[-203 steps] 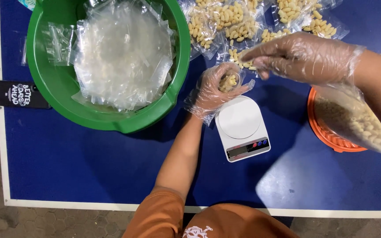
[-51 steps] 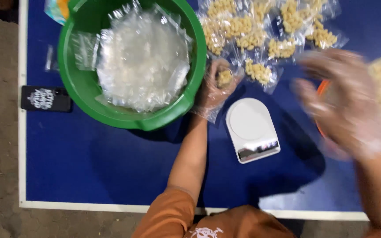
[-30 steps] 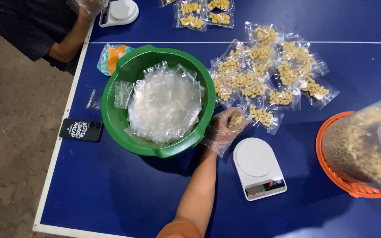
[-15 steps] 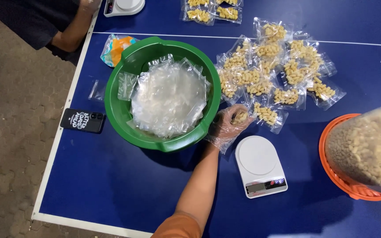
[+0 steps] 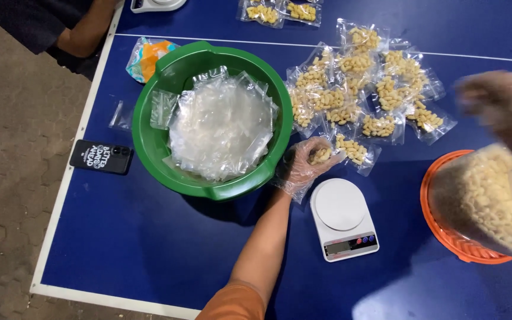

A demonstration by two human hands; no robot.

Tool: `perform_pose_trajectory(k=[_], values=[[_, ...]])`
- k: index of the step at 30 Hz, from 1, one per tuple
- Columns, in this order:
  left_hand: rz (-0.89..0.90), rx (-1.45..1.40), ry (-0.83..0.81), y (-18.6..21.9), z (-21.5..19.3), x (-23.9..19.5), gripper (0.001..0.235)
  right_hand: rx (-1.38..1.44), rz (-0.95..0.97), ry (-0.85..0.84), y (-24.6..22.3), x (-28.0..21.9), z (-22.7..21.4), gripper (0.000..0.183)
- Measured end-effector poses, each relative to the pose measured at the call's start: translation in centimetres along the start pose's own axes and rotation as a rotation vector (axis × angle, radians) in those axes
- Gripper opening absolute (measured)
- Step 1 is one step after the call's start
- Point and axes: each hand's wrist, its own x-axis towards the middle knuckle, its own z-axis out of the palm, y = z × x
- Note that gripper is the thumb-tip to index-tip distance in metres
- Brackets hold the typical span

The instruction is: Weighing individual portions of snacks on a digital scale and placing them into small plastic bags.

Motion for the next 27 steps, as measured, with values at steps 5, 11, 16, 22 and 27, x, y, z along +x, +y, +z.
perform_pose_trajectory(k=[5, 11, 16, 22, 27], values=[[0.044, 0.118, -0.02, 0.3, 0.2, -0.2, 0.03, 0.067, 0.102, -0.523, -13.7, 3.3, -0.4, 0.048], [0.025, -0.02, -0.022, -1.1, 1.0, -0.4, 0.027, -0.095, -0.164, -0.76, -11.2, 5.1, 6.1, 0.015], [0.107, 0.027, -0.048, -2.3, 1.6, -0.6, 0.032, -0.022, -0.248, -0.638, -11.9, 4.5, 6.6, 0.034], [0.117, 0.024, -0.067, -0.4, 1.0, -0.2, 0.033, 0.12, -0.377, -0.598, -11.7, 4.9, 5.7, 0.039], [0.078, 0.107, -0.059, -1.1, 1.2, -0.4, 0.037, 0.09, -0.268, -0.676, -12.6, 4.7, 4.7, 0.039]])
